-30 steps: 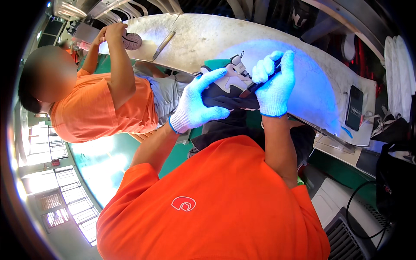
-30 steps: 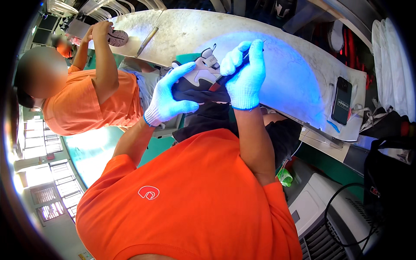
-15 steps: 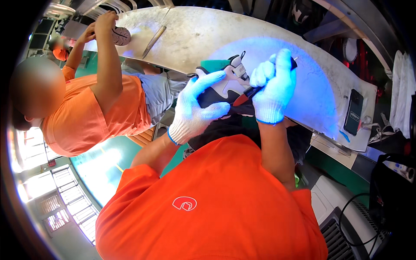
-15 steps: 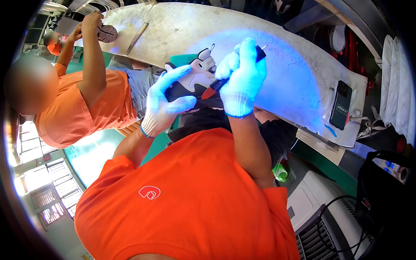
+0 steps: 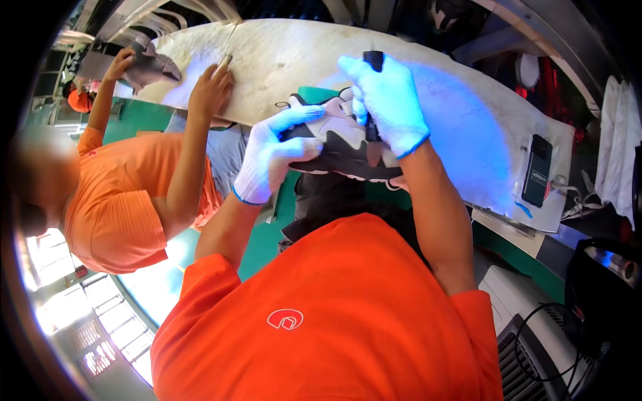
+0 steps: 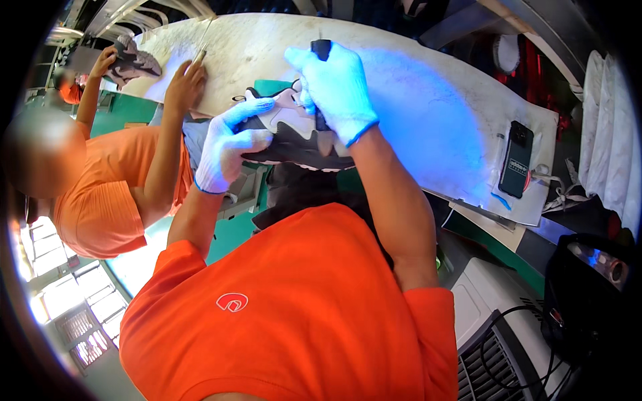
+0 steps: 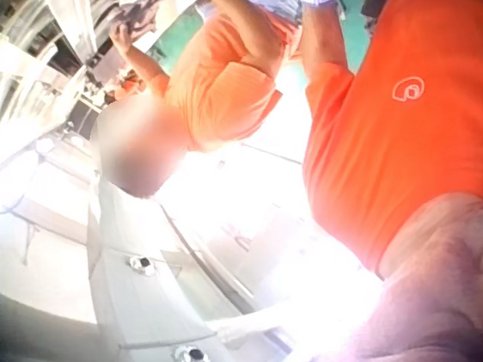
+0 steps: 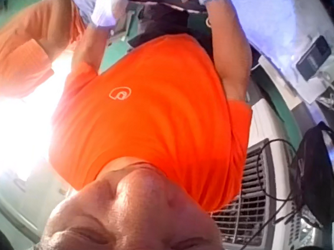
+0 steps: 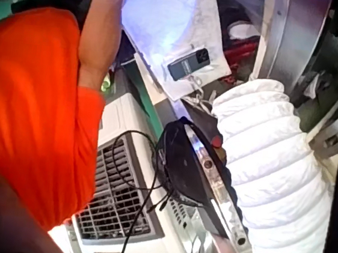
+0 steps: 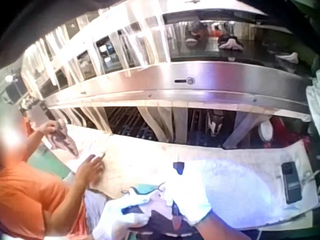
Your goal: The person uses a small black tool to scrape and clean the surface of a sneaker held in their left hand. They repeatedly rub the tool against the shoe's upper and sole, rotating the shoe to access different areas.
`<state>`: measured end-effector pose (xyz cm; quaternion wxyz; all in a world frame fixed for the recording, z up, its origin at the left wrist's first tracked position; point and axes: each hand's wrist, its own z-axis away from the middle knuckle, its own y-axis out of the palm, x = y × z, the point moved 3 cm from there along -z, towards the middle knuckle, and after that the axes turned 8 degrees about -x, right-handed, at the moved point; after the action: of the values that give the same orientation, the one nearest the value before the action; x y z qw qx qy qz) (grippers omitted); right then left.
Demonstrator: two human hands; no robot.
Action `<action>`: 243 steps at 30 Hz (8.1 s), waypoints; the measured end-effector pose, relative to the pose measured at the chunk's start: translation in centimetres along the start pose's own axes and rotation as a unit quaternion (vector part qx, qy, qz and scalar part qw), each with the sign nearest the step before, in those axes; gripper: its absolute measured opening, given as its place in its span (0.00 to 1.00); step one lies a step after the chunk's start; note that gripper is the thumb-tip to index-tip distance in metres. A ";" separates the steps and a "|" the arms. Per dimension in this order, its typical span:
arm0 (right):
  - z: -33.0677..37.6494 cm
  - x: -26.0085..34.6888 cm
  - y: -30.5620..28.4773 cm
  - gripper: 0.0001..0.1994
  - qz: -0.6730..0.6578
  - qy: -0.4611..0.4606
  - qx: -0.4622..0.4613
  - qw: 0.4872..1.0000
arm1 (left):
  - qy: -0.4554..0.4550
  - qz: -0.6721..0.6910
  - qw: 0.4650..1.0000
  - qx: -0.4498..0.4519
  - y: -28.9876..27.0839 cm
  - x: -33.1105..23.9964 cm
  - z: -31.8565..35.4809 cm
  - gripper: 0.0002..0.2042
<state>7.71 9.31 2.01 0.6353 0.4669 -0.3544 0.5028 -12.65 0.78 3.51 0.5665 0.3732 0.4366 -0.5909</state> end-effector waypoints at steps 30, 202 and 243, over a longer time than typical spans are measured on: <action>7.8 0.0 -32.4 0.25 0.688 -0.080 -0.388 0.608 | 0.258 -0.028 0.966 0.026 0.0 -2.8 -0.8 0.41; 12.7 -6.7 -17.5 0.18 0.031 0.127 -0.015 0.991 | 0.479 -0.363 0.792 0.106 11.4 1.2 0.1 0.54; 8.2 -11.2 -15.5 0.09 -0.217 0.009 -0.314 0.924 | 0.556 -0.278 0.779 0.085 11.2 2.4 0.4 0.45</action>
<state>20.14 -2.88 -9.37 0.8464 0.3042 -0.3782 0.2194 -1.66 -0.19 0.33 0.0029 0.5460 0.7082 -0.4476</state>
